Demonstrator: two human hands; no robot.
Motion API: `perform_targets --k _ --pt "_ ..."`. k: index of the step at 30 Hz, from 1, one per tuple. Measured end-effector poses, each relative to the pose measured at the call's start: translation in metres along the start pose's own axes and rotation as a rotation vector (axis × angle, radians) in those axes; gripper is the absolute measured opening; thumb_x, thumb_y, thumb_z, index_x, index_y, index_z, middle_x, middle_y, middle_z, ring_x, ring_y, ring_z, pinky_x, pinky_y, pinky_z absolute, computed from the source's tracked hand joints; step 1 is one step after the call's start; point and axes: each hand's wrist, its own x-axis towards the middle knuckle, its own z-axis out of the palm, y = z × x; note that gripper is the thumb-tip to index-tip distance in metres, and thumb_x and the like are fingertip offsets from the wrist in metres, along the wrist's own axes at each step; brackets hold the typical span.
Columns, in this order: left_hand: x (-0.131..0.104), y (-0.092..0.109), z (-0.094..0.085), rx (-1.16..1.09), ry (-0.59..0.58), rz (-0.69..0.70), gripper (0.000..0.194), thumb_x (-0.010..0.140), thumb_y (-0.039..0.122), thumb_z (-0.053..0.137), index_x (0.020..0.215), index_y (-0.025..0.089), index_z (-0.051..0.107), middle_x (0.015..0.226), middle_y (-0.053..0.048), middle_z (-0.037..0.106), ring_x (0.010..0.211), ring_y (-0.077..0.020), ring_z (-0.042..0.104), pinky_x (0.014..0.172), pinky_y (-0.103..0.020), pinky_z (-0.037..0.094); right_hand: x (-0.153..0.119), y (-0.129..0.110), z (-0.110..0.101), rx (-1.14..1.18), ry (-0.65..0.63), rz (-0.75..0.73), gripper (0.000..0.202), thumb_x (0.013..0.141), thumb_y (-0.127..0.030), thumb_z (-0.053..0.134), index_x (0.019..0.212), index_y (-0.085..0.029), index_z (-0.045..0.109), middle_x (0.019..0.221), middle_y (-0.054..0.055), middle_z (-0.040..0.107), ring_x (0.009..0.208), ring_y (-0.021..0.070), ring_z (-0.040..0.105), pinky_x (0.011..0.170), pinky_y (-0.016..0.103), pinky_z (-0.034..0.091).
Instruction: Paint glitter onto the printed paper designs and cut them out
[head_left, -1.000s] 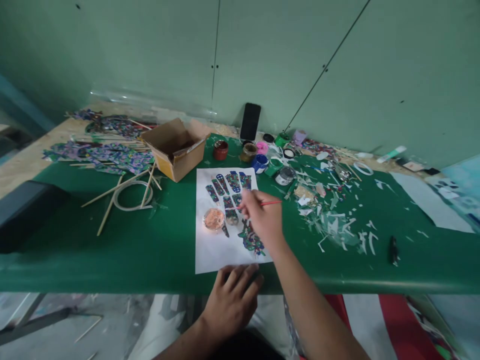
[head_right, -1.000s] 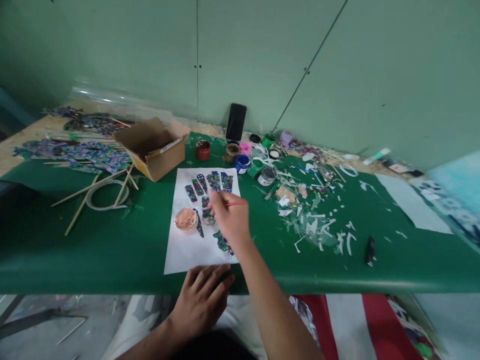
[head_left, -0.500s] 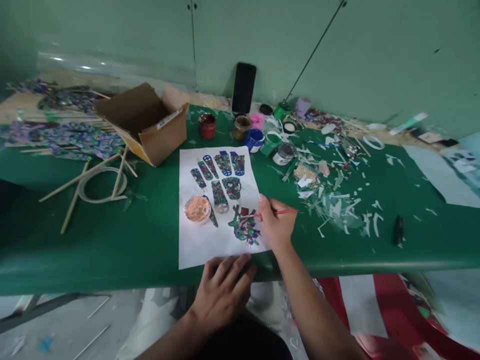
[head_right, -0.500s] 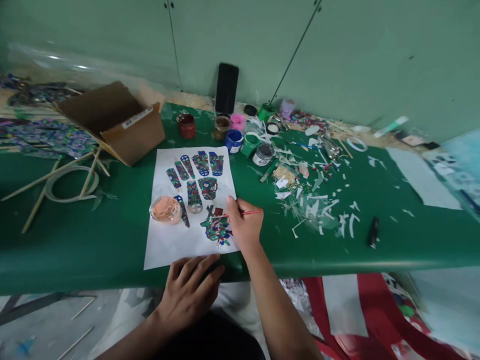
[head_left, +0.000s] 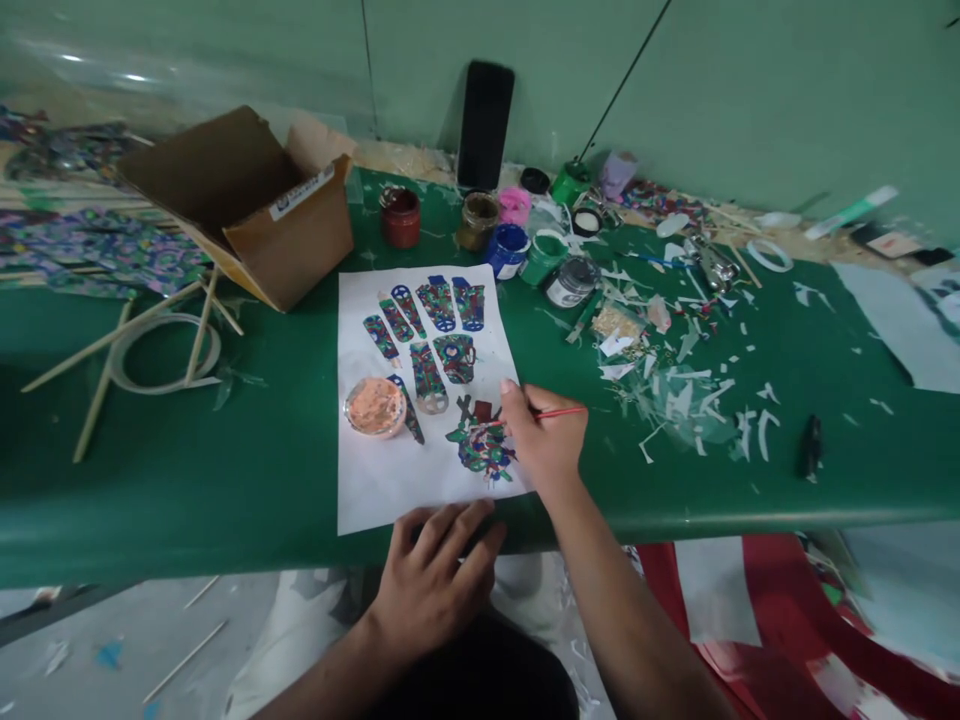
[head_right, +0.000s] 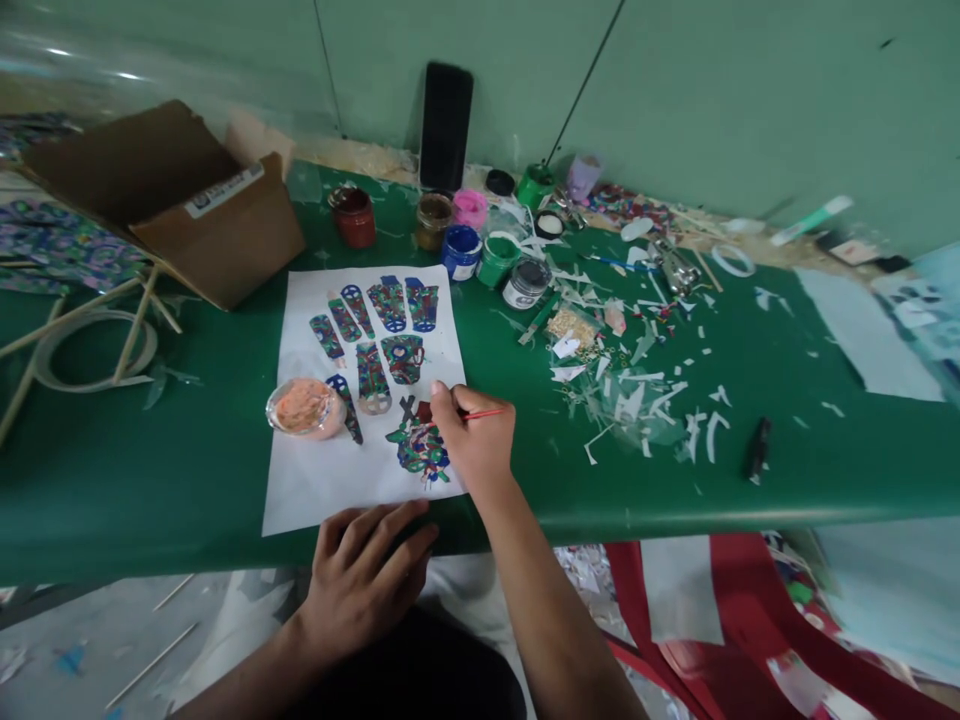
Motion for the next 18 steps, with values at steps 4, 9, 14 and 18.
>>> perform_targets --k 4,9,14,18 --pt "0.0003 -0.0002 -0.0001 -0.004 -0.01 -0.003 0.021 0.083 0.021 0.062 0.103 0.026 0.068 0.114 0.001 0.072 0.096 -0.0173 0.058 0.082 -0.035 0.038 0.0 -0.0003 -0.0006 -0.003 -0.009 0.023 0.051 0.088 -0.044 0.054 0.044 -0.021 0.042 0.039 -0.004 0.041 0.042 0.0088 0.039 0.046 0.024 0.032" --pt "0.0004 -0.0003 0.0004 -0.003 -0.009 0.0 0.021 0.083 0.021 0.063 0.103 0.026 0.068 0.115 0.001 0.072 0.096 -0.0174 0.059 0.082 -0.035 0.038 0.0003 -0.0005 -0.001 0.002 -0.003 0.028 0.051 0.088 -0.045 0.054 0.044 -0.022 0.042 0.039 -0.004 0.04 0.042 0.0091 0.038 0.047 0.024 0.032" --pt "0.0006 0.0009 0.0005 -0.004 -0.007 -0.005 0.02 0.083 0.021 0.063 0.102 0.026 0.068 0.115 0.002 0.072 0.097 -0.0172 0.058 0.082 -0.035 0.038 0.0004 0.0 -0.0015 -0.004 0.001 0.028 0.051 0.089 -0.045 0.054 0.044 -0.021 0.042 0.039 -0.004 0.041 0.042 0.0087 0.038 0.047 0.024 0.031" --pt "0.0008 0.0005 0.0009 -0.001 -0.006 -0.002 0.02 0.083 0.021 0.063 0.101 0.026 0.068 0.114 0.002 0.072 0.096 -0.0171 0.058 0.082 -0.035 0.038 0.0005 0.001 -0.0003 -0.012 -0.024 0.014 0.05 0.089 -0.042 0.053 0.045 -0.021 0.043 0.039 -0.004 0.041 0.042 0.0086 0.038 0.047 0.024 0.03"
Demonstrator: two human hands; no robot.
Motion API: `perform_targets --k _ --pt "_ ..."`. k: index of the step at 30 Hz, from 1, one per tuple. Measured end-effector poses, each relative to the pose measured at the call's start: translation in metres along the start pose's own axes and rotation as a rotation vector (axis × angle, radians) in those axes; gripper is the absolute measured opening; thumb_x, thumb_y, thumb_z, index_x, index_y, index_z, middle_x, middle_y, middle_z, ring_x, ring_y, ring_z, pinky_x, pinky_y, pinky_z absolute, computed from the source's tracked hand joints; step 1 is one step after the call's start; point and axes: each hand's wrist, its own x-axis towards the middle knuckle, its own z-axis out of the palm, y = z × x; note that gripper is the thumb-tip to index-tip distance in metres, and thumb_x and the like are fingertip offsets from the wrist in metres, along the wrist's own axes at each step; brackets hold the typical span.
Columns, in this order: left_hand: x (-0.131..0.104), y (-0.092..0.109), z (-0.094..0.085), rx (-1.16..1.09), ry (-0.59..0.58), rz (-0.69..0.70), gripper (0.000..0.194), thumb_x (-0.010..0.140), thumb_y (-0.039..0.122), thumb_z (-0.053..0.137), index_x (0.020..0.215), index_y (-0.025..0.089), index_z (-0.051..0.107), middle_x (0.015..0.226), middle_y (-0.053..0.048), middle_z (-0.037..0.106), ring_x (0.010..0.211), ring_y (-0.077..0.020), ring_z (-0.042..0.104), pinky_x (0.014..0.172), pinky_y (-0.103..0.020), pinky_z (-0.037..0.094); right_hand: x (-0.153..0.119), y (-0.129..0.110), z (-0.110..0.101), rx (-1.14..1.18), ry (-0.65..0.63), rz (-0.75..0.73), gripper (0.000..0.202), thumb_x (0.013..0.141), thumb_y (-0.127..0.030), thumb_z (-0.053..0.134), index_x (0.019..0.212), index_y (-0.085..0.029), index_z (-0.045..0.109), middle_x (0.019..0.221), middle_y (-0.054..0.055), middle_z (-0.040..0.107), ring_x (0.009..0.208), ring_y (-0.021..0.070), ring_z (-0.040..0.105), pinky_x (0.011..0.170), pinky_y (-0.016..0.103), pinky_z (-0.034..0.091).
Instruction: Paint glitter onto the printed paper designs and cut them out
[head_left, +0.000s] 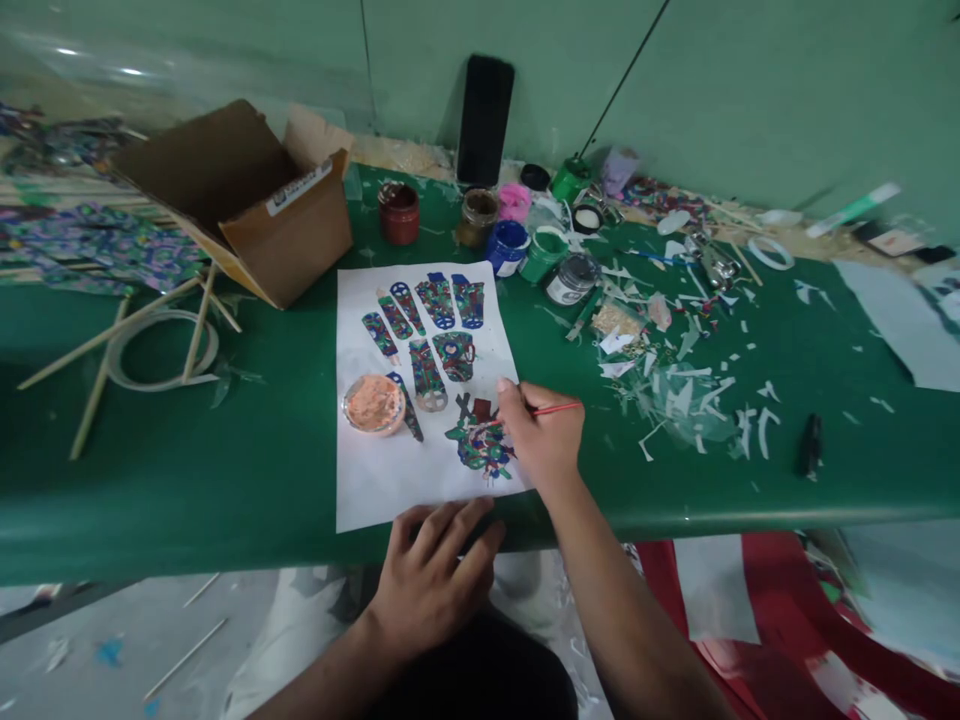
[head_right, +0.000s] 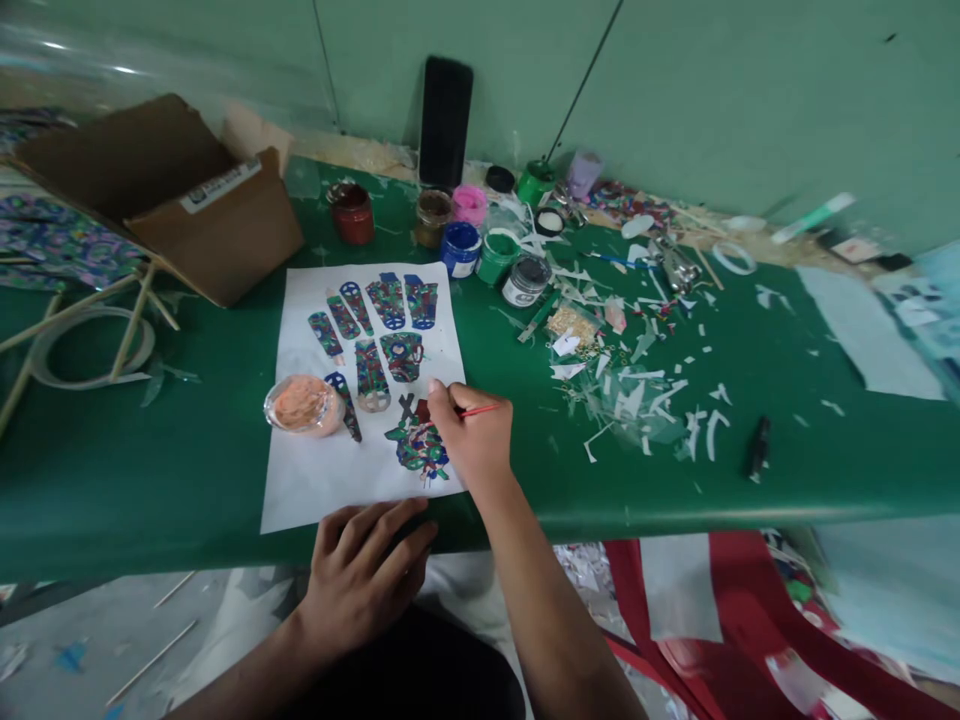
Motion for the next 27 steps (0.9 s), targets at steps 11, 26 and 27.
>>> perform_targets --k 11,26,27 --pt "-0.002 0.0 -0.001 -0.002 0.007 0.004 0.021 0.083 0.021 0.063 0.103 0.025 0.068 0.116 0.001 0.071 0.097 -0.0171 0.058 0.083 -0.035 0.038 0.006 -0.03 -0.016 0.005 0.235 -0.095 0.049 0.092 -0.045 0.051 0.049 -0.022 0.049 0.042 -0.003 0.048 0.041 0.0096 0.044 0.048 0.026 0.034" --pt "-0.005 -0.001 -0.002 0.032 0.02 0.036 0.028 0.079 0.021 0.066 0.107 0.025 0.067 0.115 -0.001 0.07 0.098 -0.0181 0.056 0.083 -0.035 0.039 0.019 -0.074 0.038 0.2 -0.353 -0.148 0.047 0.092 -0.053 0.05 0.058 -0.022 0.061 0.057 0.0 0.061 0.059 0.0116 0.057 0.057 0.024 0.041" --pt "-0.005 -0.001 -0.002 0.034 0.018 0.036 0.028 0.079 0.021 0.066 0.107 0.026 0.067 0.115 -0.001 0.07 0.098 -0.0183 0.056 0.083 -0.035 0.039 0.019 -0.074 0.038 0.21 -0.361 -0.136 0.047 0.092 -0.054 0.049 0.059 -0.022 0.062 0.057 0.0 0.061 0.058 0.0115 0.057 0.057 0.024 0.041"
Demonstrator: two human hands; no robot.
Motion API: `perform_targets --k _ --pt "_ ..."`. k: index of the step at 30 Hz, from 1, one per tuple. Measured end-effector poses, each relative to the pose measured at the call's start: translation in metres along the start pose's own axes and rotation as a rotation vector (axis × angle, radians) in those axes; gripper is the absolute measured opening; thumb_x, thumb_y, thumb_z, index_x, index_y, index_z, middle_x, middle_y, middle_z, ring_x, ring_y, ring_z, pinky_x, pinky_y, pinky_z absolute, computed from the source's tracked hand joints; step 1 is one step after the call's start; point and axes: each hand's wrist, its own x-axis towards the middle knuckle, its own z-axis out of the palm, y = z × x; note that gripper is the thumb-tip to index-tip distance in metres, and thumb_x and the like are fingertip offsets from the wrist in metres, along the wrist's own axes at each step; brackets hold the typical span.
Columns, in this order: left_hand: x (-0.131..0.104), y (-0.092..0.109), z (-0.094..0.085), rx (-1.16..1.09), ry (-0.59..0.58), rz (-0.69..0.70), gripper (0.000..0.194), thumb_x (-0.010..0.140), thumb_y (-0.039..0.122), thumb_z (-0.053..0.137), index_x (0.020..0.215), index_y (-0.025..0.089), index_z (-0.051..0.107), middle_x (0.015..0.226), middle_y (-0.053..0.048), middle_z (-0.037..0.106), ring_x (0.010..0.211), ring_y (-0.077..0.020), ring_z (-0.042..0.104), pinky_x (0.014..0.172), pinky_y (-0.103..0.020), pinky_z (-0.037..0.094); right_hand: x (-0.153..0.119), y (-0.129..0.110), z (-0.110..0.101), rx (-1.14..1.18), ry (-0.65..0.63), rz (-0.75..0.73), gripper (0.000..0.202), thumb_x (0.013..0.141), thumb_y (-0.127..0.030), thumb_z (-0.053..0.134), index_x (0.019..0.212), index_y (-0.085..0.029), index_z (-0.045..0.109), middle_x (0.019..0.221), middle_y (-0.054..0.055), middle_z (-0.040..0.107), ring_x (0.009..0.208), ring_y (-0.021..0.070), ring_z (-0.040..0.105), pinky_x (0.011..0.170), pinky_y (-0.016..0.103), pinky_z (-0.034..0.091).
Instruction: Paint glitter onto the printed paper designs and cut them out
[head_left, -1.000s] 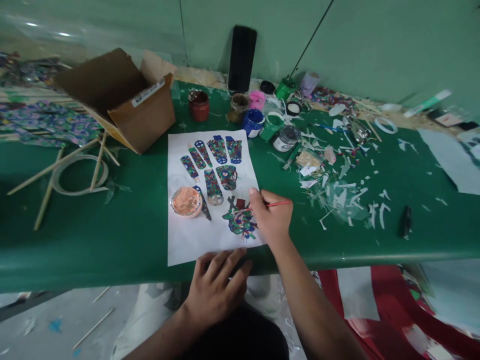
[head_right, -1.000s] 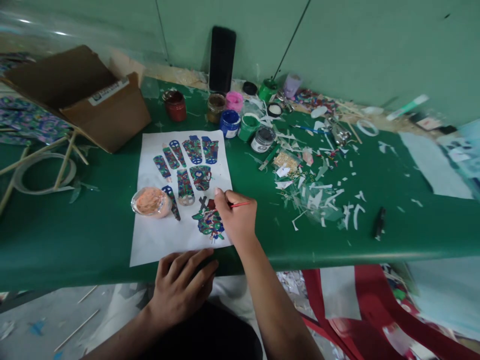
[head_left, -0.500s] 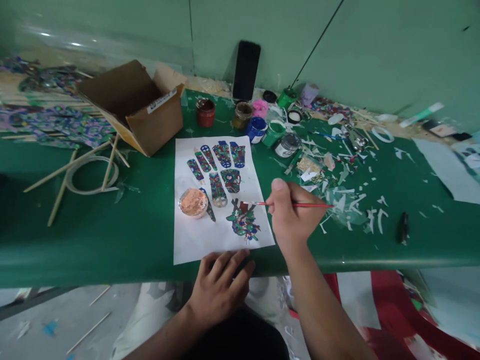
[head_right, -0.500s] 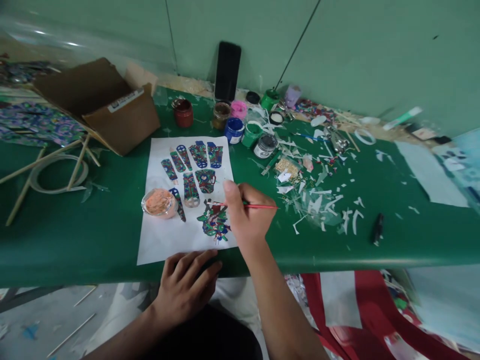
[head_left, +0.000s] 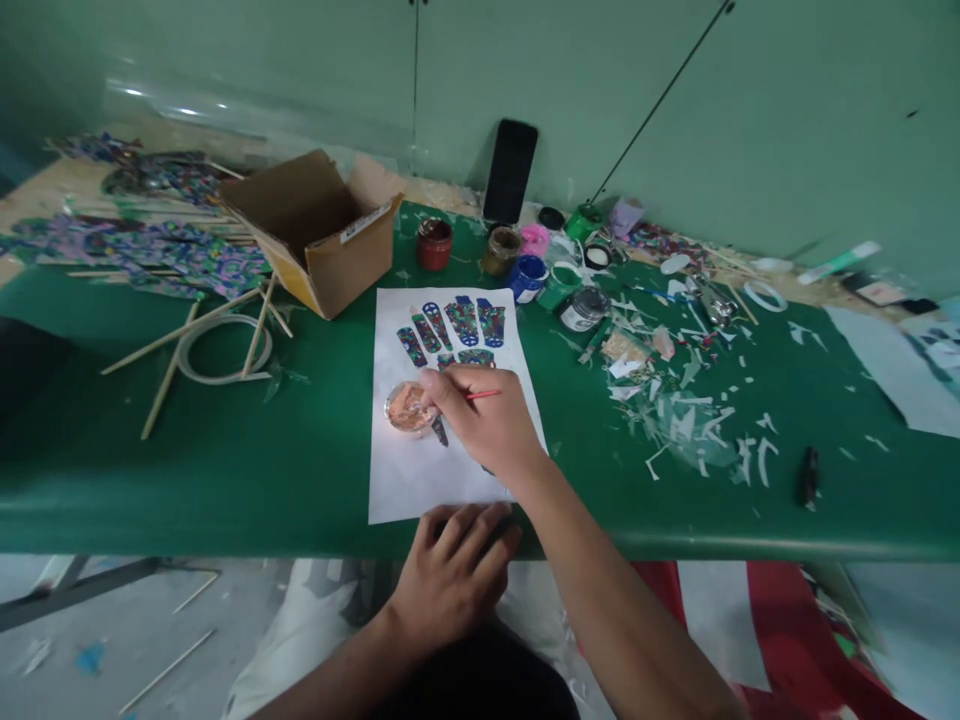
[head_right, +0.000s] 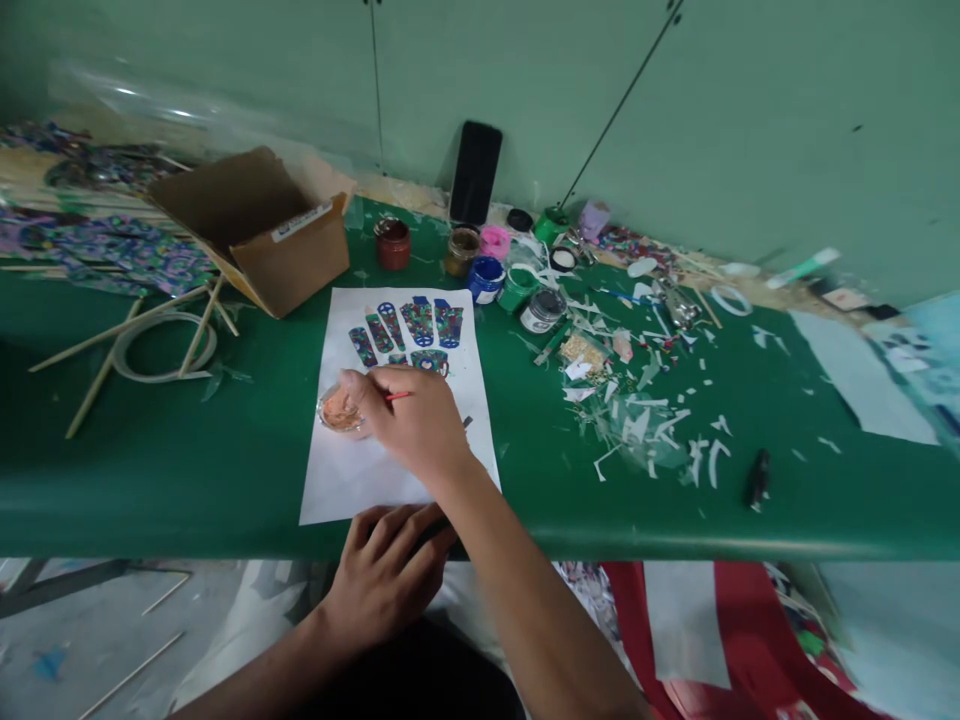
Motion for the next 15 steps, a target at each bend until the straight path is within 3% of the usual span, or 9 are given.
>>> perform_targets --k 9,15 --pt "0.0 0.0 0.0 -0.021 0.007 -0.007 0.026 0.082 0.019 0.062 0.106 0.025 0.068 0.116 0.0 0.071 0.098 -0.0178 0.057 0.083 -0.035 0.039 0.0 0.0 0.001 0.131 0.051 0.053 0.045 0.09 -0.052 0.052 0.06 -0.021 0.063 0.056 0.0 0.061 0.053 0.0096 0.055 0.053 0.023 0.041" --pt "-0.001 0.0 0.001 -0.043 -0.005 -0.016 0.023 0.084 0.021 0.062 0.105 0.025 0.067 0.118 0.001 0.07 0.101 -0.0175 0.057 0.084 -0.035 0.039 -0.008 0.002 -0.019 0.386 0.254 0.211 0.043 0.084 -0.055 0.057 0.058 -0.021 0.06 0.047 -0.003 0.054 0.039 0.0078 0.049 0.039 0.022 0.036"
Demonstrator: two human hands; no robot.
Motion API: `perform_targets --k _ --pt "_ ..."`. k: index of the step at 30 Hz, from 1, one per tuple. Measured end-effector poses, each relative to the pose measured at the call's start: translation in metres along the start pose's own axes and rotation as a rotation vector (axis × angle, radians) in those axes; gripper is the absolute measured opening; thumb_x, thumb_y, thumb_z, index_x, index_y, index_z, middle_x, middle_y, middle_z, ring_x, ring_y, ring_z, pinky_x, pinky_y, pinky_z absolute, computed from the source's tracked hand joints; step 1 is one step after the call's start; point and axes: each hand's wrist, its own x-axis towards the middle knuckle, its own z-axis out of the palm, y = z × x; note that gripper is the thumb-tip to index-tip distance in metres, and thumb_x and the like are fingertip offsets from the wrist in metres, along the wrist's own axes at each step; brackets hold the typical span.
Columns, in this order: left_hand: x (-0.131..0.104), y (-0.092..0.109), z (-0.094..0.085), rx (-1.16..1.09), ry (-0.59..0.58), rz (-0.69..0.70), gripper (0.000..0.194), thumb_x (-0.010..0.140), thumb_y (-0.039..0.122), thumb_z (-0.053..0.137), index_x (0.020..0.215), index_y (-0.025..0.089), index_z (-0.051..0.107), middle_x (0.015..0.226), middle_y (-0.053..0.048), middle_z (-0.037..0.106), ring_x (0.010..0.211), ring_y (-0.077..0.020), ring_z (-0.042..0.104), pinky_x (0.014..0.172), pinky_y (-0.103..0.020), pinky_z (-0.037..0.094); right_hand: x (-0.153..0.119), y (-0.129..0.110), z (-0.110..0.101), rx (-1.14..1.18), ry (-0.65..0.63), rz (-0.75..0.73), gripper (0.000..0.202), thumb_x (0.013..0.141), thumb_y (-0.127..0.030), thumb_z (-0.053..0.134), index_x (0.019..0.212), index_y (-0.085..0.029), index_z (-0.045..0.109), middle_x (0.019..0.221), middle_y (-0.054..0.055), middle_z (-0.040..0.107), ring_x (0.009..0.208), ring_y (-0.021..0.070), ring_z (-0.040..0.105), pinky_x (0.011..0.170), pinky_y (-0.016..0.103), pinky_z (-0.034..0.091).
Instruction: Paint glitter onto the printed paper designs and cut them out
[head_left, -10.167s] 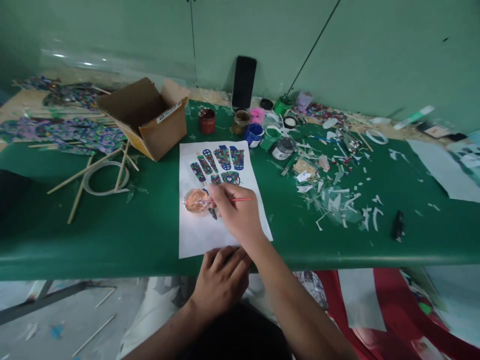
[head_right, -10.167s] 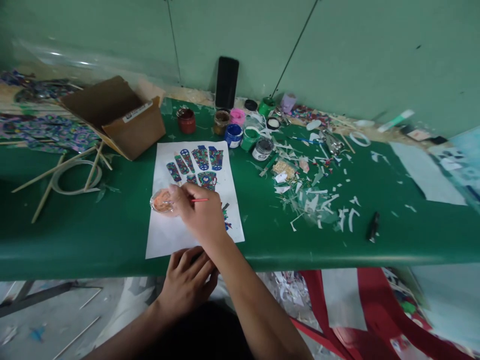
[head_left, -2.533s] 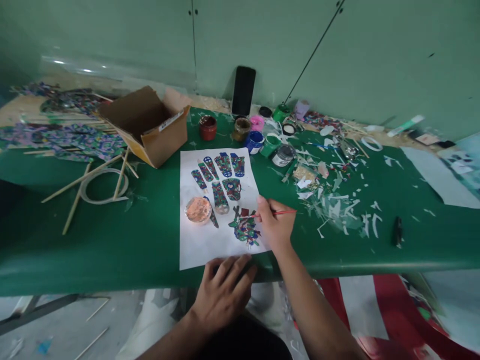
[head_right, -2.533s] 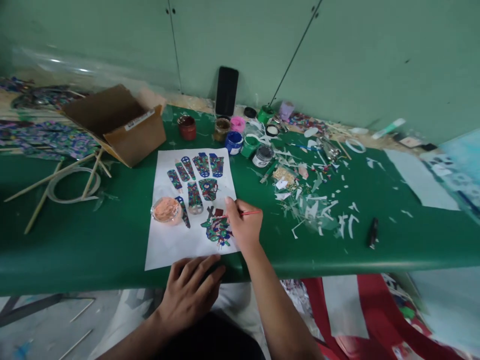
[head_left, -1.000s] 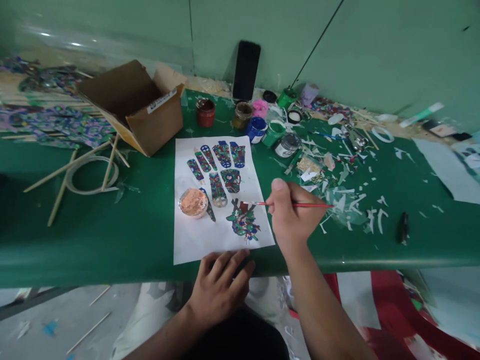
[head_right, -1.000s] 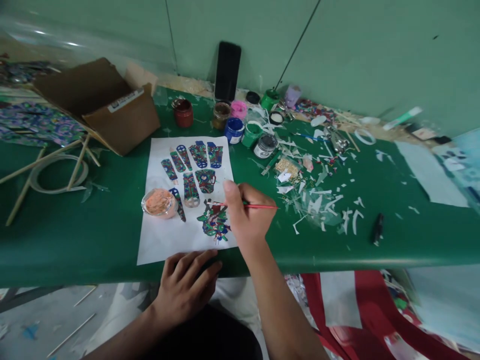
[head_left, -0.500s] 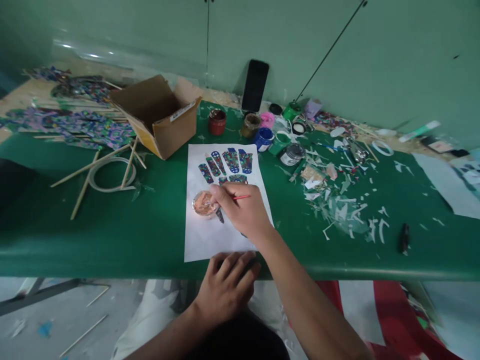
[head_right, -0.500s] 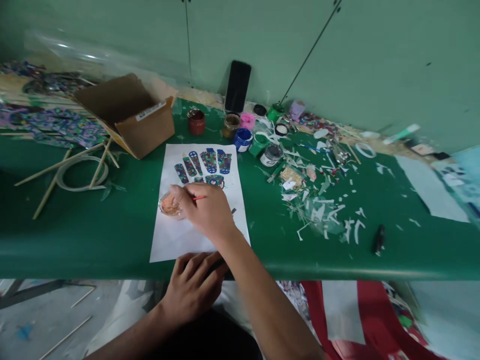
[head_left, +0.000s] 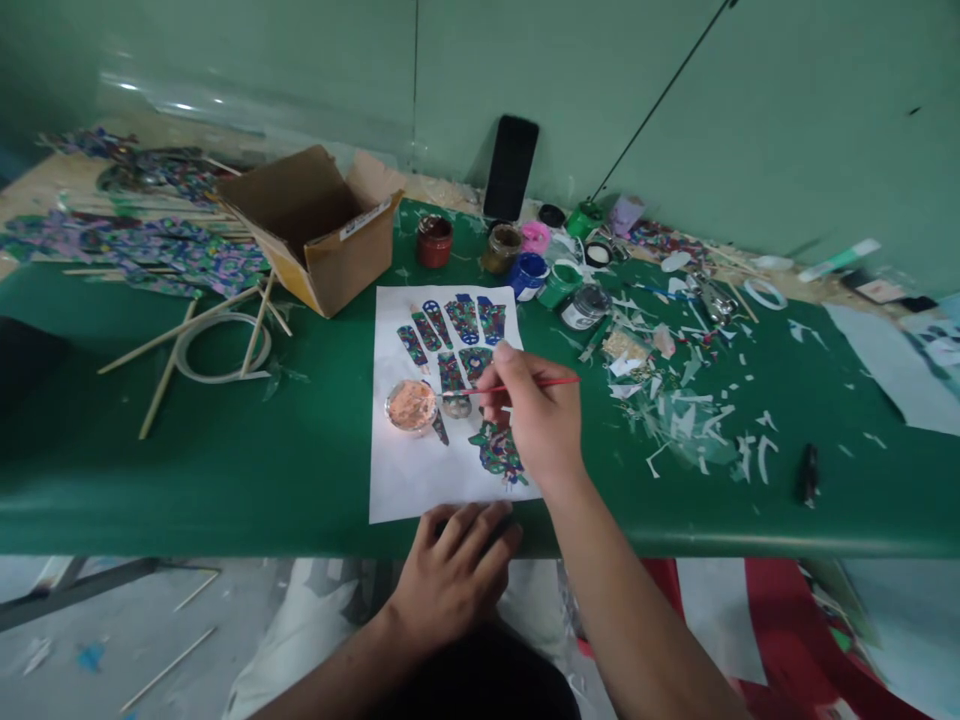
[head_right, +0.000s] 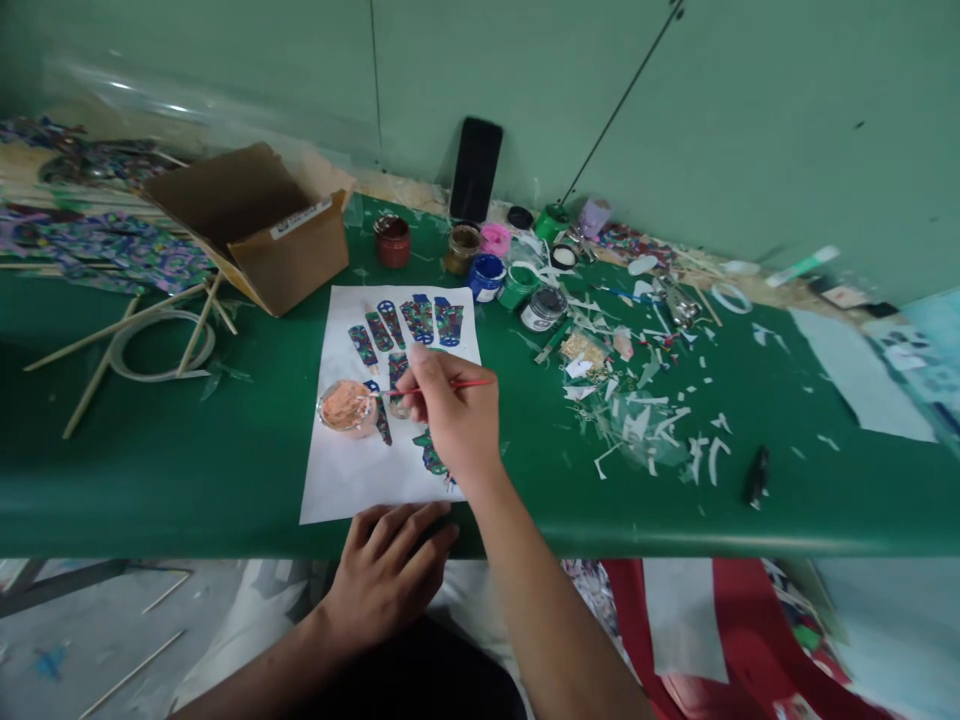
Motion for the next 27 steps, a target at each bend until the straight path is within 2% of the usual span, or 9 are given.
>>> perform_targets --k 5,9,15,18,27 --pt "0.0 0.0 0.001 0.004 -0.008 0.0 0.023 0.084 0.022 0.062 0.106 0.024 0.067 0.119 0.001 0.07 0.101 -0.0179 0.057 0.084 -0.036 0.039 -0.005 0.017 -0.043 -0.02 0.202 -0.07 0.047 0.087 -0.054 0.056 0.052 -0.022 0.053 0.045 -0.004 0.048 0.039 0.0083 0.048 0.041 0.023 0.039" --pt "0.002 0.0 0.001 0.003 -0.006 -0.013 0.022 0.083 0.022 0.063 0.104 0.025 0.068 0.118 0.001 0.071 0.099 -0.0175 0.058 0.083 -0.036 0.038 -0.015 0.037 -0.062 -0.054 0.228 -0.038 0.048 0.089 -0.057 0.05 0.058 -0.021 0.057 0.044 -0.004 0.05 0.036 0.0091 0.047 0.037 0.023 0.037" --pt "0.002 0.0 0.002 -0.001 -0.02 -0.006 0.022 0.084 0.022 0.063 0.105 0.025 0.068 0.118 -0.001 0.071 0.097 -0.0182 0.058 0.082 -0.036 0.038 -0.027 0.048 -0.061 -0.269 0.27 -0.06 0.049 0.087 -0.052 0.055 0.049 -0.021 0.051 0.04 -0.004 0.049 0.037 0.0086 0.05 0.04 0.021 0.039" --pt "0.004 0.0 0.002 0.009 -0.018 -0.014 0.021 0.084 0.022 0.064 0.104 0.025 0.068 0.118 -0.001 0.071 0.095 -0.0186 0.058 0.08 -0.036 0.038 -0.028 0.049 -0.06 -0.31 0.306 -0.019 0.047 0.085 -0.046 0.059 0.047 -0.021 0.047 0.038 -0.005 0.048 0.035 0.0083 0.049 0.039 0.021 0.038" --pt "0.005 0.0 0.003 0.014 -0.012 -0.013 0.021 0.083 0.023 0.064 0.103 0.025 0.068 0.118 0.002 0.071 0.095 -0.0194 0.057 0.077 -0.038 0.038 -0.028 0.049 -0.06 -0.456 0.242 -0.049 0.044 0.087 -0.039 0.058 0.048 -0.021 0.048 0.039 -0.005 0.05 0.036 0.007 0.047 0.041 0.021 0.036"
